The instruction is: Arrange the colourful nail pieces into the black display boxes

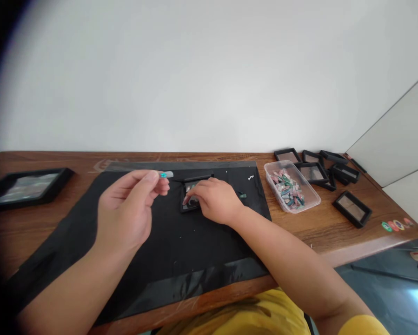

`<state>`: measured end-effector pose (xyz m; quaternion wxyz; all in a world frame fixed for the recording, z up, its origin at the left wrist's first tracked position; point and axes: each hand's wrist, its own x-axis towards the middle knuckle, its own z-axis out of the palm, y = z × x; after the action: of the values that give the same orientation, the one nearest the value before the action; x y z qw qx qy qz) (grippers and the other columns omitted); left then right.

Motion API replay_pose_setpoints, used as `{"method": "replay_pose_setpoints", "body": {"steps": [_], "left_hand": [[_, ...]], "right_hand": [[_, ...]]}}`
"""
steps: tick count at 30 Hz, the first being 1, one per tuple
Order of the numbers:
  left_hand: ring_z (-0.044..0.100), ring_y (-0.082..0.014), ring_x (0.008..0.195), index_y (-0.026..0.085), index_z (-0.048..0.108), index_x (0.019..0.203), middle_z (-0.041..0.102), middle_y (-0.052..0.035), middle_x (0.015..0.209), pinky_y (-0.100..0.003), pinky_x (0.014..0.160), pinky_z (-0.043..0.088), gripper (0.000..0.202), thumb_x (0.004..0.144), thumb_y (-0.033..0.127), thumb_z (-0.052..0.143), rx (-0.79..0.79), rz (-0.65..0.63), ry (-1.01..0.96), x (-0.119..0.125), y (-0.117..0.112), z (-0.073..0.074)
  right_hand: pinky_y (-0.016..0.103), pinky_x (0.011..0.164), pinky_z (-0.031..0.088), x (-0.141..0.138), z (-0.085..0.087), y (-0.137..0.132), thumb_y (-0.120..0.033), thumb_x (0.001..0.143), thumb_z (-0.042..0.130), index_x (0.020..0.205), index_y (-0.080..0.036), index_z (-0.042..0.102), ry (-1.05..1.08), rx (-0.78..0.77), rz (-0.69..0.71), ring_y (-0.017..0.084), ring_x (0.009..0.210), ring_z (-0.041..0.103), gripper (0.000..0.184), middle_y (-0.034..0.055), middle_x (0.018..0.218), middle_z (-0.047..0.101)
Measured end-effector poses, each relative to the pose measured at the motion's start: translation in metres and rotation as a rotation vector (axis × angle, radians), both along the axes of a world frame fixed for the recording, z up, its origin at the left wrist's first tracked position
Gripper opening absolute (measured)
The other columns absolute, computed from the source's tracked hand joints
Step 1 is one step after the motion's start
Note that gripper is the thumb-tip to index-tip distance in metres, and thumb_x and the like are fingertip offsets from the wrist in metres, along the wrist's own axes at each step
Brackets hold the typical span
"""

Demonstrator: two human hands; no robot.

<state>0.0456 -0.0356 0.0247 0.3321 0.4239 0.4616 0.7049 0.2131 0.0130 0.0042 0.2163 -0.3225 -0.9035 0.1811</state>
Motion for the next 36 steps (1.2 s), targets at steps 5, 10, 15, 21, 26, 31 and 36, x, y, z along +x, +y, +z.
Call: {"method": "replay_pose_setpoints", "body": {"steps": [5,10,15,21,26,31,36], "left_hand": [[0.063,-0.0128,0.067,0.023,0.079,0.075,0.074,-0.0001,0.072,-0.027,0.064,0.052,0.009,0.083,0.028,0.077,0.016,-0.01,-0.037,-0.001,0.0,0.0],[0.062,-0.0108,0.064,0.024,0.08,0.074,0.073,0.0016,0.07,-0.024,0.063,0.051,0.008,0.08,0.029,0.079,0.026,0.003,-0.054,0.0,0.001,0.0],[0.063,-0.0112,0.065,0.024,0.081,0.074,0.072,0.0017,0.07,-0.024,0.064,0.052,0.007,0.08,0.028,0.079,0.03,0.004,-0.054,-0.001,0.001,0.0],[0.063,-0.0115,0.065,0.023,0.08,0.075,0.071,0.0014,0.07,-0.024,0.063,0.051,0.006,0.08,0.026,0.079,0.034,0.003,-0.062,-0.002,0.0,0.0],[0.063,-0.0116,0.066,0.022,0.08,0.075,0.071,0.0015,0.07,-0.024,0.064,0.051,0.006,0.08,0.025,0.078,0.034,0.004,-0.061,-0.001,0.0,0.001],[0.062,-0.0116,0.066,0.022,0.08,0.075,0.073,0.0012,0.07,-0.024,0.064,0.051,0.006,0.079,0.026,0.078,0.022,0.001,-0.059,-0.001,0.0,0.001],[0.061,-0.0125,0.067,0.022,0.075,0.068,0.07,0.0017,0.067,-0.025,0.067,0.049,0.015,0.083,0.023,0.073,0.065,-0.033,0.001,-0.003,-0.001,0.0]], "right_hand": [[0.034,0.097,0.048,-0.003,-0.005,0.001,-0.011,0.101,0.059,0.112,-0.02,0.078,0.046,-0.077,-0.09,0.021,0.103,0.072,0.024,0.0057,0.111,0.082],[0.033,0.09,0.05,-0.005,-0.008,0.001,-0.017,0.101,0.063,0.113,-0.021,0.081,0.046,-0.099,-0.173,0.021,0.096,0.072,0.022,0.004,0.105,0.084],[0.036,0.093,0.05,-0.005,-0.01,0.002,-0.014,0.1,0.061,0.118,-0.02,0.077,0.049,-0.024,-0.139,0.023,0.104,0.072,0.024,0.0049,0.116,0.083],[0.037,0.098,0.048,-0.004,-0.011,0.002,-0.008,0.1,0.058,0.114,-0.02,0.075,0.071,0.022,-0.019,0.021,0.109,0.075,0.025,0.0064,0.115,0.083],[0.036,0.095,0.048,-0.005,-0.01,0.002,-0.006,0.098,0.059,0.104,-0.019,0.076,0.065,0.046,-0.001,0.02,0.105,0.076,0.022,0.0058,0.112,0.083],[0.036,0.095,0.048,-0.004,-0.011,0.003,-0.006,0.099,0.057,0.104,-0.019,0.076,0.071,0.062,0.017,0.02,0.107,0.076,0.024,0.0051,0.113,0.083],[0.036,0.092,0.051,0.003,-0.006,-0.001,-0.012,0.1,0.059,0.107,-0.017,0.076,0.156,0.176,-0.02,0.021,0.105,0.076,0.019,0.0086,0.111,0.083]]}}
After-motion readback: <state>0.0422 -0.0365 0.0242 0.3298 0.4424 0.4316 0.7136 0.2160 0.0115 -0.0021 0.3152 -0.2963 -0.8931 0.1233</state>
